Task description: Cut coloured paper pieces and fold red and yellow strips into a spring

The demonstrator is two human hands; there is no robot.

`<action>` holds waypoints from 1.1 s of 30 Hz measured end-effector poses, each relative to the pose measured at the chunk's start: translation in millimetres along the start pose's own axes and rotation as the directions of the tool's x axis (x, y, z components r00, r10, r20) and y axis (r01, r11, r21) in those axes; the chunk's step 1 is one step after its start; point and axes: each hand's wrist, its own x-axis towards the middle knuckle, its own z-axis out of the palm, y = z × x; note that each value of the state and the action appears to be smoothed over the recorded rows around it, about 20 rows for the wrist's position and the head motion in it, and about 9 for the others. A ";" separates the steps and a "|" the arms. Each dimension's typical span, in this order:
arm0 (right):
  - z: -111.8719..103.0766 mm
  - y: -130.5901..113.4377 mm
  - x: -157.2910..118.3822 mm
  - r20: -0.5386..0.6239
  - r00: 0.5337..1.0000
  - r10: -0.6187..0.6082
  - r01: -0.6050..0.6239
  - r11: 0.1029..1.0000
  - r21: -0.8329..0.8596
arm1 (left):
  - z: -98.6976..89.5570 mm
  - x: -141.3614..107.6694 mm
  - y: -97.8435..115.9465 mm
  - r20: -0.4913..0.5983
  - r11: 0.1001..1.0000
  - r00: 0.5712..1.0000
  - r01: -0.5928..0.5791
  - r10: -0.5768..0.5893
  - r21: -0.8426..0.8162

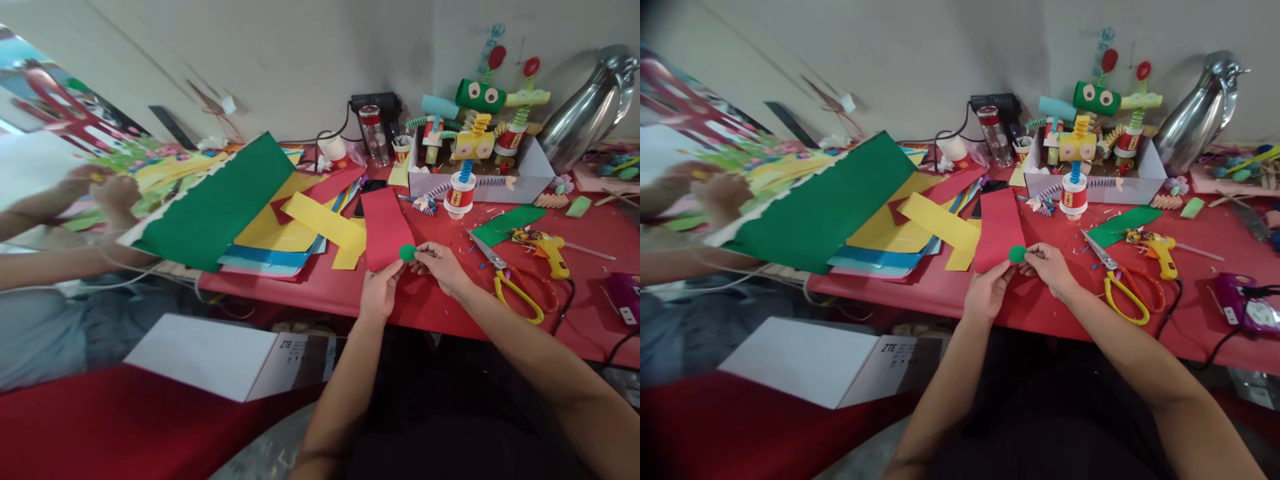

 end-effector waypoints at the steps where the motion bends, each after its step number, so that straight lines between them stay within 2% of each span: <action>1: 0.0 0.0 -0.2 0.001 1.000 -0.002 0.002 1.000 -0.001 | 2.8 -0.1 -1.2 -0.001 1.000 1.000 -0.006 0.006 0.001; 6: -2.6 3.1 1.6 0.030 0.999 -0.011 0.012 1.000 -0.015 | 14.1 0.6 -5.5 -0.049 0.997 0.997 -0.054 0.057 0.055; 12: -3.0 7.4 2.5 0.048 0.999 -0.006 0.008 0.999 -0.039 | 15.9 2.9 -9.6 -0.124 0.993 0.988 -0.076 0.088 0.095; 28: 0.5 4.3 -2.2 0.070 0.997 0.042 -0.040 0.999 -0.035 | 16.6 2.3 -10.2 -0.161 0.995 0.983 -0.083 0.092 0.062; 33: 2.7 5.5 -0.5 0.076 0.997 0.009 -0.002 0.996 -0.092 | 16.7 2.0 -10.7 -0.157 0.993 0.982 -0.095 0.105 0.073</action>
